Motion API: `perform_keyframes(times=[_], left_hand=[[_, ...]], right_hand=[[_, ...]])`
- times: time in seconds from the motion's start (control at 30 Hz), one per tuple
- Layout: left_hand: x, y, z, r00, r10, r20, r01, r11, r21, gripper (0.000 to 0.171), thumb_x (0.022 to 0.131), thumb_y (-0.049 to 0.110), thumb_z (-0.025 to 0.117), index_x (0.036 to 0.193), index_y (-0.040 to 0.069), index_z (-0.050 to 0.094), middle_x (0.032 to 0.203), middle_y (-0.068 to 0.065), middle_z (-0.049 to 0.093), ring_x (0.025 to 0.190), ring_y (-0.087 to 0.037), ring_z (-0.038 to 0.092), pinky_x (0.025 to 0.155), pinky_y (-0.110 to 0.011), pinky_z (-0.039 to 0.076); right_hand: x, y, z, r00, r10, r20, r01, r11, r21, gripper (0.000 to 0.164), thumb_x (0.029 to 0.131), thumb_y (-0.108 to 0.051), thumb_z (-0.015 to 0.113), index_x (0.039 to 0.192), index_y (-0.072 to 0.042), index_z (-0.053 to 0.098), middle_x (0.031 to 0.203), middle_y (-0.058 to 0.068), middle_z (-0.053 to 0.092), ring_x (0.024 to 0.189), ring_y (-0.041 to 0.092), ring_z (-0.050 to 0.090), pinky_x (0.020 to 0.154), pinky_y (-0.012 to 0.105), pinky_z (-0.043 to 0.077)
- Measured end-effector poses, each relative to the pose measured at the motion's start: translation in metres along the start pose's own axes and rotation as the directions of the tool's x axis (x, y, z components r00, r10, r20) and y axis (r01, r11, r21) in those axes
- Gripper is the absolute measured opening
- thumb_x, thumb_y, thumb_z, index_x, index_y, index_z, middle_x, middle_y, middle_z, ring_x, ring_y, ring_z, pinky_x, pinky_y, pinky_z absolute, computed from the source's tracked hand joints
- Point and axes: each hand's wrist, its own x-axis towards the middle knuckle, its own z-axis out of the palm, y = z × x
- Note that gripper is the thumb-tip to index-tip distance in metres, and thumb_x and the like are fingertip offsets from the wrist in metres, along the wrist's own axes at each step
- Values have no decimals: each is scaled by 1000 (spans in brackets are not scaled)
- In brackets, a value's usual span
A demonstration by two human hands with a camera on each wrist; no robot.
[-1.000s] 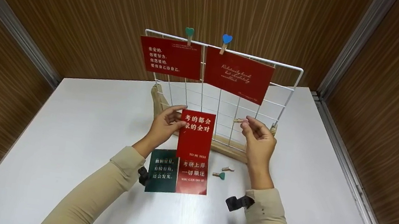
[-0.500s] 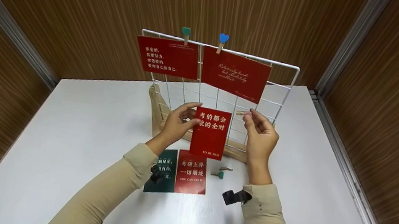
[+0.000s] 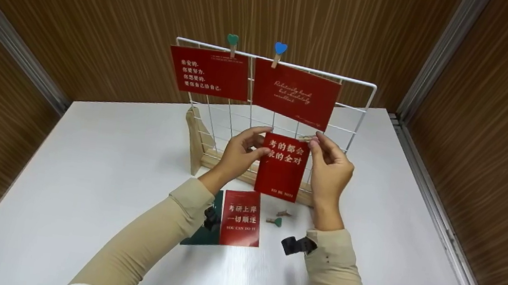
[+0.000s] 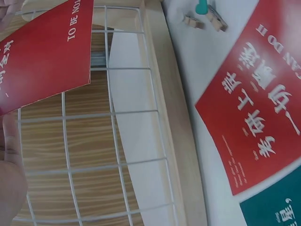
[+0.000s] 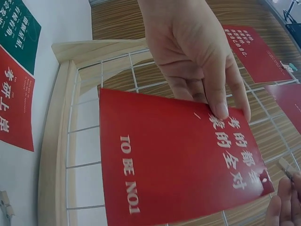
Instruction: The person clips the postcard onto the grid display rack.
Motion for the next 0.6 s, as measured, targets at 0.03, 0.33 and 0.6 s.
perform_keyframes(times=[0.03,0.33,0.6], left_hand=[[1,1,2,1000,3,3,-3,1000,1,42,86,2,67,127,9,59,88,-4,66,74,-7,61,62,-21,50],[10,7,14,999,36,24,-36,999,23,42,87,4,67,128,9,58,88,-5,66,75,-5,61,63,-21,50],[14,9,23,999,39,14,-40,999,28,42,86,3,68,127,8,59,87,-4,66,73,-3,60,62,-20,51]], right_hand=[[0,-3,1,1000,1,-3,-1,1000,-6,25,87,0,66,109,12,66,89,-4,70,80,10,64,73,17,52],[8,17,-2,998,-54,-28,49,989,-139,26,87,-11,70,110,1,70,99,6,71,84,8,66,76,18,52],[10,14,2,996,-80,-38,74,988,-134,24,85,-10,72,105,3,72,98,12,71,80,7,68,73,19,53]])
